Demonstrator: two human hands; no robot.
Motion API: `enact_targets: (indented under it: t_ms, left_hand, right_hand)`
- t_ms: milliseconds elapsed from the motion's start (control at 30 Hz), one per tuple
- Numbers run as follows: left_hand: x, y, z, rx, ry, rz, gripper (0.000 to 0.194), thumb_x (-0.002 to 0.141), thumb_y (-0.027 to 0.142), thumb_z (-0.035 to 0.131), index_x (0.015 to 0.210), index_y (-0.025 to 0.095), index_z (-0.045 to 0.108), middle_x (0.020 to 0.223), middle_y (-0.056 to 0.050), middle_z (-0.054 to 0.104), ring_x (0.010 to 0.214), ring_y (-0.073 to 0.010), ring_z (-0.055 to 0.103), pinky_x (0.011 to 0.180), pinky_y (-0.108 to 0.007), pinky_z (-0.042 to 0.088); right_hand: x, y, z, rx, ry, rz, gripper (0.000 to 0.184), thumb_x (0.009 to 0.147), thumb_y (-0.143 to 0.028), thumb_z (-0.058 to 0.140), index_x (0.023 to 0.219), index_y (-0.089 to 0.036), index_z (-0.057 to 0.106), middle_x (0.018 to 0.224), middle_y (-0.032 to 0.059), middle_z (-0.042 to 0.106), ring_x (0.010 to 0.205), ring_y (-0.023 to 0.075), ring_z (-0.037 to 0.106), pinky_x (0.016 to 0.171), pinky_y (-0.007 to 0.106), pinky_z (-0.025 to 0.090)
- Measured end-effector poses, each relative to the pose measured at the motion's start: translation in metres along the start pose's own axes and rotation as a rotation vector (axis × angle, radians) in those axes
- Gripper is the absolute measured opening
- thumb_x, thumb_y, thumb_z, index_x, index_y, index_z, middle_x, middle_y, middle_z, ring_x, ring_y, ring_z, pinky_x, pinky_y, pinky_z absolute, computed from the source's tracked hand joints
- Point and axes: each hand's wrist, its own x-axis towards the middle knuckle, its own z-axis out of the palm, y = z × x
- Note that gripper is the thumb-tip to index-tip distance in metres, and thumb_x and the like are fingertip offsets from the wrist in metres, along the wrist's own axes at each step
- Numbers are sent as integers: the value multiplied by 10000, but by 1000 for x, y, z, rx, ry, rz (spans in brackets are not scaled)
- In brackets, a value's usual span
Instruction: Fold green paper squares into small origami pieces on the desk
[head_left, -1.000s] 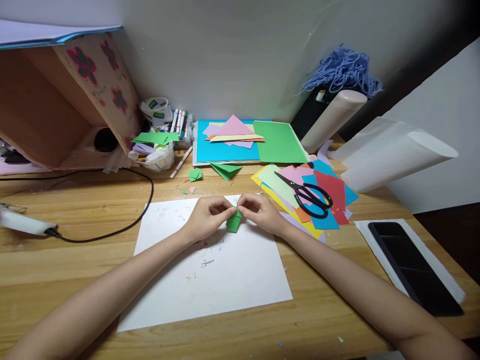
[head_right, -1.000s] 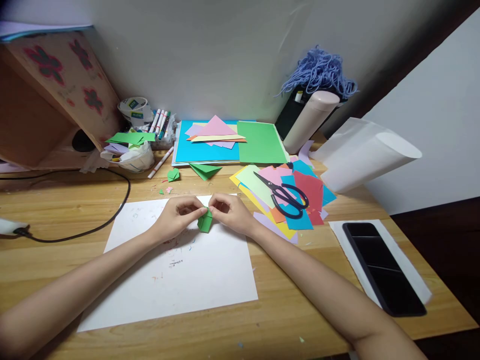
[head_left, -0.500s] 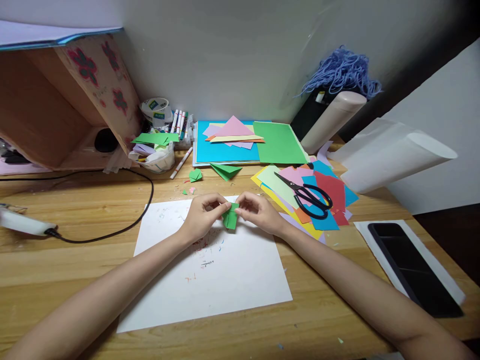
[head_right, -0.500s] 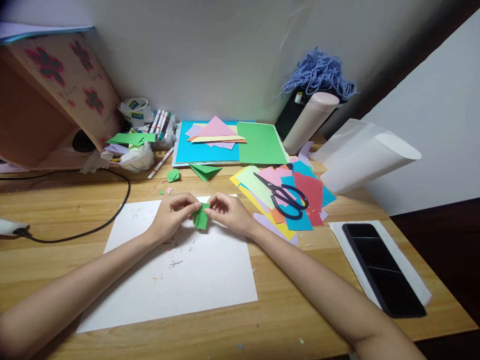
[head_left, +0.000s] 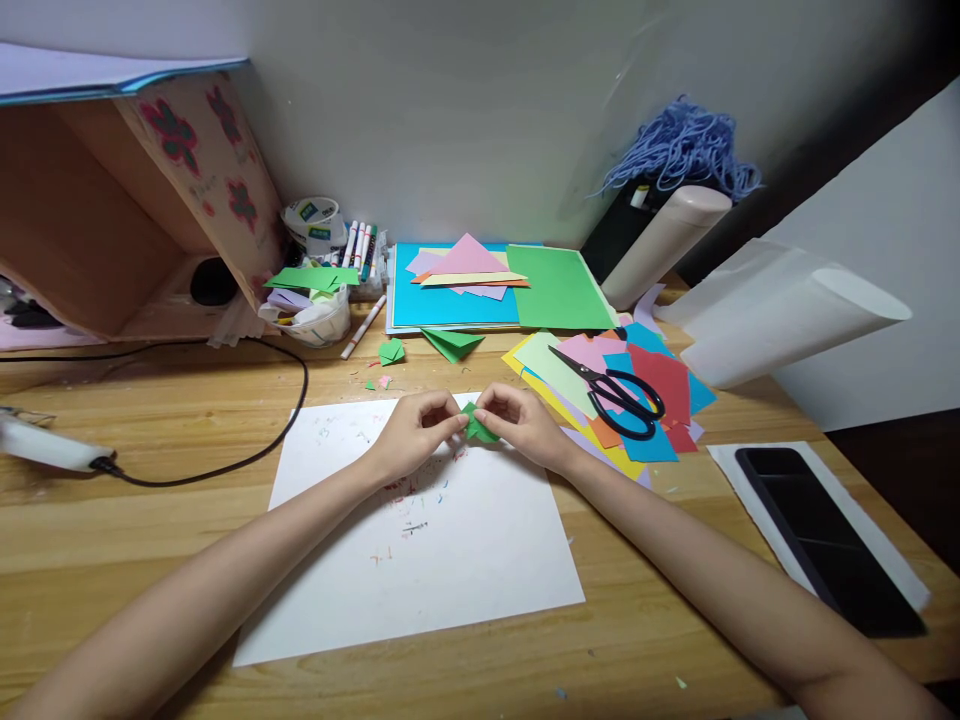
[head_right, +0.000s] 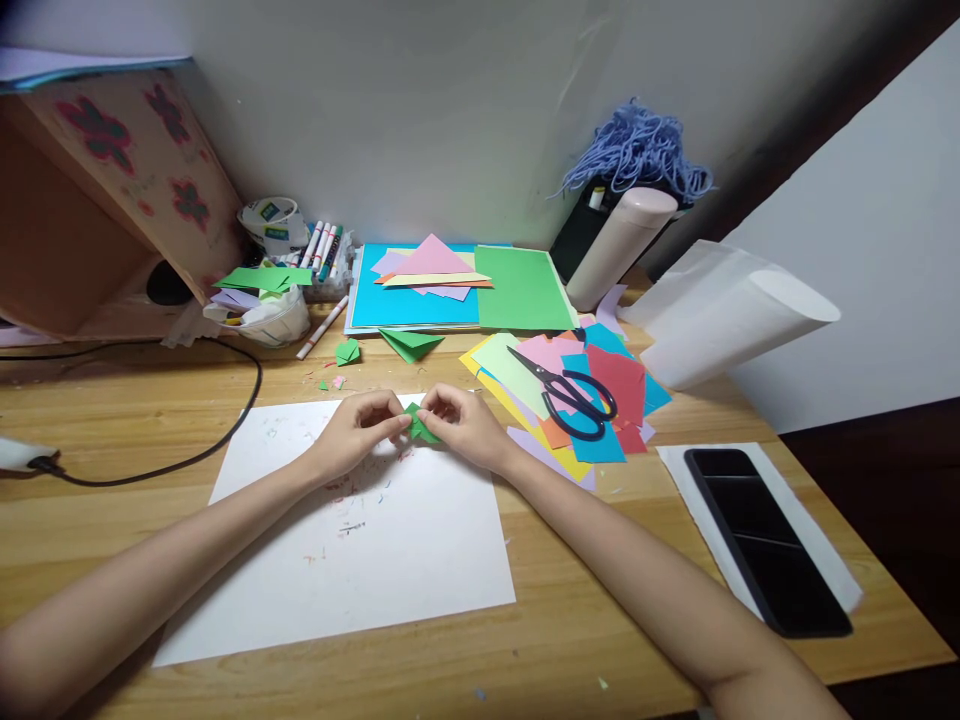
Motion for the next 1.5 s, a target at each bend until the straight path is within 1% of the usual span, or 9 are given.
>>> enact_targets:
  t_ms: [133, 333, 500, 600, 700, 867, 1100, 1233, 1500]
  left_hand:
    - [1, 0, -2, -31, 75, 26, 220, 793, 310, 556, 653, 140, 553, 621, 5, 554, 589, -103, 505, 585, -228, 397]
    - [4, -5, -4, -96, 203, 35, 232, 791, 365, 562, 699, 153, 539, 636, 6, 568, 613, -113, 541, 625, -241, 420]
    - [4, -7, -2, -43, 133, -4, 208, 789, 344, 562, 720, 154, 512, 648, -1, 596, 635, -130, 566, 628, -249, 419]
    - [3, -4, 0, 87, 52, -7, 211, 801, 335, 541, 713, 144, 547, 684, -16, 613, 641, -134, 561, 603, -244, 402]
    - [2, 0, 0, 207, 45, 11, 274, 828, 351, 501, 679, 138, 586, 653, -18, 604, 627, -135, 544, 584, -245, 383]
    - [4, -2, 0, 63, -13, -3, 321, 855, 384, 461, 769, 130, 636, 742, -50, 650, 649, -144, 573, 645, -271, 431]
    - [4, -5, 0, -81, -60, -26, 366, 878, 396, 426, 903, 113, 658, 832, -88, 682, 629, -131, 597, 658, -273, 453]
    - [4, -4, -1, -117, -76, -31, 357, 876, 389, 437, 898, 104, 650, 830, -96, 685, 614, -124, 599, 643, -263, 465]
    - [4, -5, 0, -154, -83, -25, 290, 860, 362, 474, 801, 112, 609, 699, -42, 635, 606, -122, 595, 630, -247, 470]
  right_hand:
    - [0, -2, 1, 19, 15, 25, 218, 809, -391, 544, 779, -176, 531, 713, -3, 528, 637, 112, 496, 574, 236, 398]
    - [0, -1, 2, 65, 4, 81, 240, 790, -397, 572, 819, -162, 529, 698, 9, 579, 608, 114, 526, 578, 253, 432]
    - [3, 0, 3, 122, 122, 61, 263, 763, -420, 598, 737, -171, 517, 663, -10, 555, 545, 97, 512, 529, 243, 443]
    - [4, 0, 3, 160, 178, 48, 263, 740, -411, 627, 729, -174, 513, 621, -31, 521, 520, 90, 503, 496, 231, 434]
    - [5, 1, 4, 183, 196, 42, 244, 730, -385, 646, 741, -172, 526, 628, -30, 536, 527, 88, 522, 499, 226, 448]
    - [4, 6, 6, 206, 239, 43, 220, 727, -356, 655, 834, -167, 618, 701, 4, 624, 604, 118, 599, 580, 260, 516]
    - [-2, 8, 8, -19, 390, -76, 209, 751, -294, 638, 911, -174, 698, 899, 68, 695, 687, 159, 646, 627, 289, 545]
    - [-4, 3, 8, -199, 368, -236, 229, 804, -213, 569, 998, -242, 688, 948, 43, 696, 832, 170, 637, 720, 299, 523]
    - [-6, 2, 5, -485, 302, -429, 321, 829, -137, 513, 1076, -291, 649, 870, 19, 693, 746, 140, 626, 669, 270, 497]
